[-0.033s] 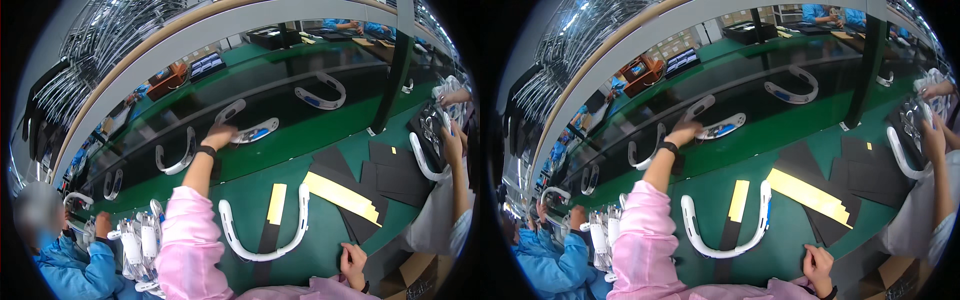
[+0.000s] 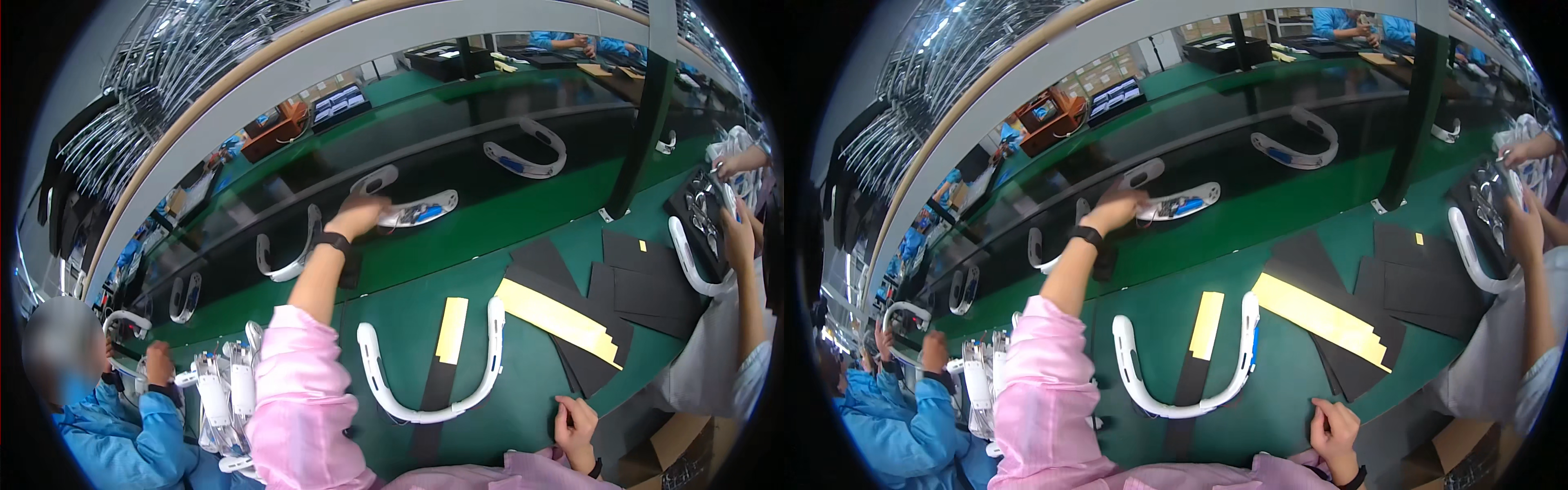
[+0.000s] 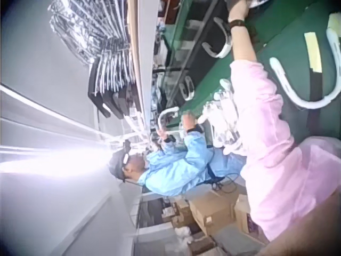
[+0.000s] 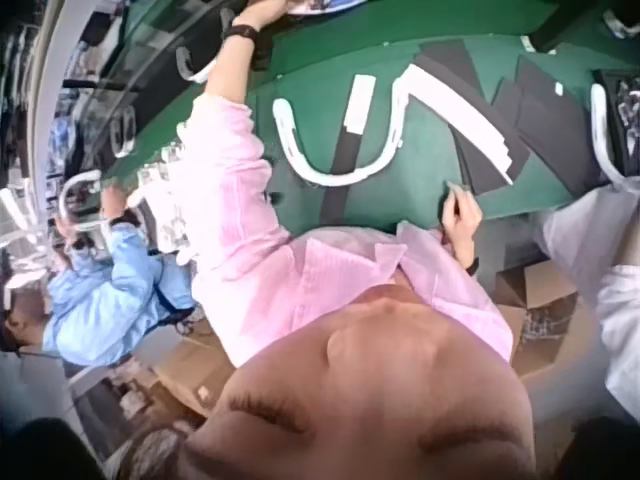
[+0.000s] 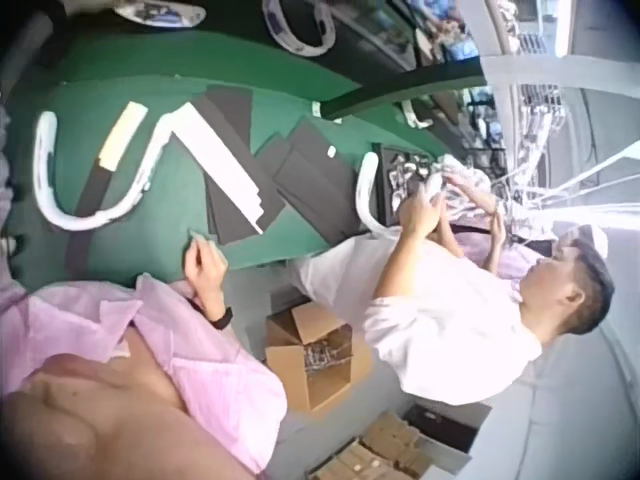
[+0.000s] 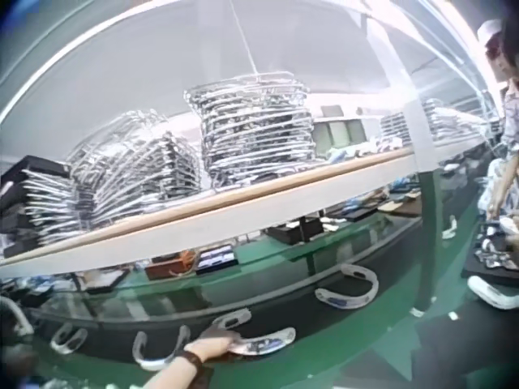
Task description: Assembling components of wearable electronic devices on a factory production line.
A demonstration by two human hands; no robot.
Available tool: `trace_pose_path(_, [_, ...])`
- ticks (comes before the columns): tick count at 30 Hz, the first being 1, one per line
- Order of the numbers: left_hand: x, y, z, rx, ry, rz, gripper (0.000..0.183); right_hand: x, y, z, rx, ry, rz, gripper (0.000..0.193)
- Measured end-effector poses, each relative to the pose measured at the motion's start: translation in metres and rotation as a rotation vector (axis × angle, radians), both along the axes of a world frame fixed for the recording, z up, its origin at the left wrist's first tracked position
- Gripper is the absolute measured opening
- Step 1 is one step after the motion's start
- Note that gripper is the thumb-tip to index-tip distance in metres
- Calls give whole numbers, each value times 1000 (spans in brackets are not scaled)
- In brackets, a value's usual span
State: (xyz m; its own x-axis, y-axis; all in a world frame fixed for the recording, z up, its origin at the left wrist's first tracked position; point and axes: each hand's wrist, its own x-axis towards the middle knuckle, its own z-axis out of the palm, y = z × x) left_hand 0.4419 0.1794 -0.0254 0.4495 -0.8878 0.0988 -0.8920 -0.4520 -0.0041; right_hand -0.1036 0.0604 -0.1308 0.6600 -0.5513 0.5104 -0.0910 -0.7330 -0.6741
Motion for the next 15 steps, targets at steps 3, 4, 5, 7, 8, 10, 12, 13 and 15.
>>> trace_pose_path(3, [-65,-3,88,-123,136,-51,30,-1,-3,-4,16,9,50,15])
trace_pose_path(4, [-80,7,108,-212,233,-46,33,-2,-3,-2,37,17,98,15])
trace_pose_path(5, [-104,14,126,-317,446,90,33,-3,-4,5,34,21,121,15])
trace_pose_path(7, [-158,29,159,-502,817,267,34,3,-6,29,163,-24,189,15])
trace_pose_path(8, [-182,33,168,-573,984,296,34,8,-11,46,107,-94,246,19])
trace_pose_path(10, [-236,42,181,-560,1070,348,33,21,-15,88,-47,-213,323,22])
trace_pose_path(12, [-287,57,183,-527,1000,313,35,38,-14,136,-241,-287,464,26])
trace_pose_path(13, [-302,62,177,-443,956,225,35,48,-8,159,-331,-330,528,31])
trace_pose_path(15, [-324,66,164,-266,838,77,34,70,12,188,-427,-401,545,50])
